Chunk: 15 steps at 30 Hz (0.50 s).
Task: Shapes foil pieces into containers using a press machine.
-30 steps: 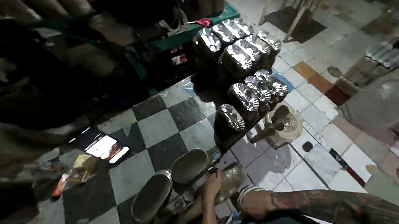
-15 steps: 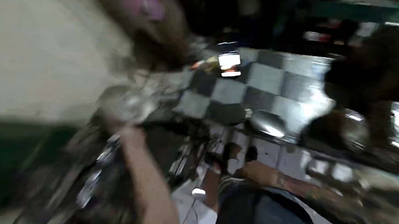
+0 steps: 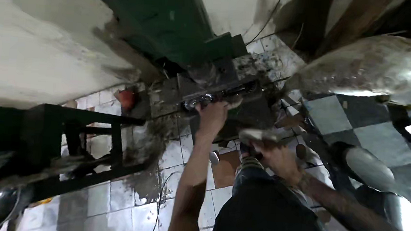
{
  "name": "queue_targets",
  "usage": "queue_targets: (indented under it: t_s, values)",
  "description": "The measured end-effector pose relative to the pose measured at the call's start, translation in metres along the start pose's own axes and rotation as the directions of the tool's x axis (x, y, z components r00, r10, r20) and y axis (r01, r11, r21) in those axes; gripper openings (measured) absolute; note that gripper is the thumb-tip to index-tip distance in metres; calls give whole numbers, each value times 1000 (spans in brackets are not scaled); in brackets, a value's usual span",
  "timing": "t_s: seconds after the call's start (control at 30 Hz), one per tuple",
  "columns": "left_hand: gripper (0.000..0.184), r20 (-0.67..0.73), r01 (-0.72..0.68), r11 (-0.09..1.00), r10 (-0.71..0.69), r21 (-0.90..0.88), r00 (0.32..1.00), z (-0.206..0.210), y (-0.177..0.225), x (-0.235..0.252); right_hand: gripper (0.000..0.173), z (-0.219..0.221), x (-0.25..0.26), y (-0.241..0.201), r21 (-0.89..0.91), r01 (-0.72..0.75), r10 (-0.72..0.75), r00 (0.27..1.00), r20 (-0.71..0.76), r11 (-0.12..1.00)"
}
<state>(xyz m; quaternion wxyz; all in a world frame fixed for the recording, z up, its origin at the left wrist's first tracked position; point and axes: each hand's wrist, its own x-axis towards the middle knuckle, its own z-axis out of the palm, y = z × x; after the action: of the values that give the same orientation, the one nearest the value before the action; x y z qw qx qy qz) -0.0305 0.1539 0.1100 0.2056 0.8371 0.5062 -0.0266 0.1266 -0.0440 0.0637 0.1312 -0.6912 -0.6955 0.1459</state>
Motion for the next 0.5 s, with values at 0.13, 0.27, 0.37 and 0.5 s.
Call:
queue_targets:
  t_s: [0.13,0.27,0.37,0.5]
  values:
    - [20,117,-35,999,36,-6,992,8,-106,5,51,1,120,22,-148,247,-271,948,-169,958]
    - [24,-196,-87,994,74,-59,978,24,-98,-42,61,28,187,-3,-200,105,-95,994,60,974]
    - [34,-5,-45,969,45,-242,999,70,-70,-103,61,59,209,-90,-123,88,-79,994,76,989]
    - [36,469,139,852,136,-505,872,141,-35,-161,49,79,233,-133,-72,128,-106,961,257,989]
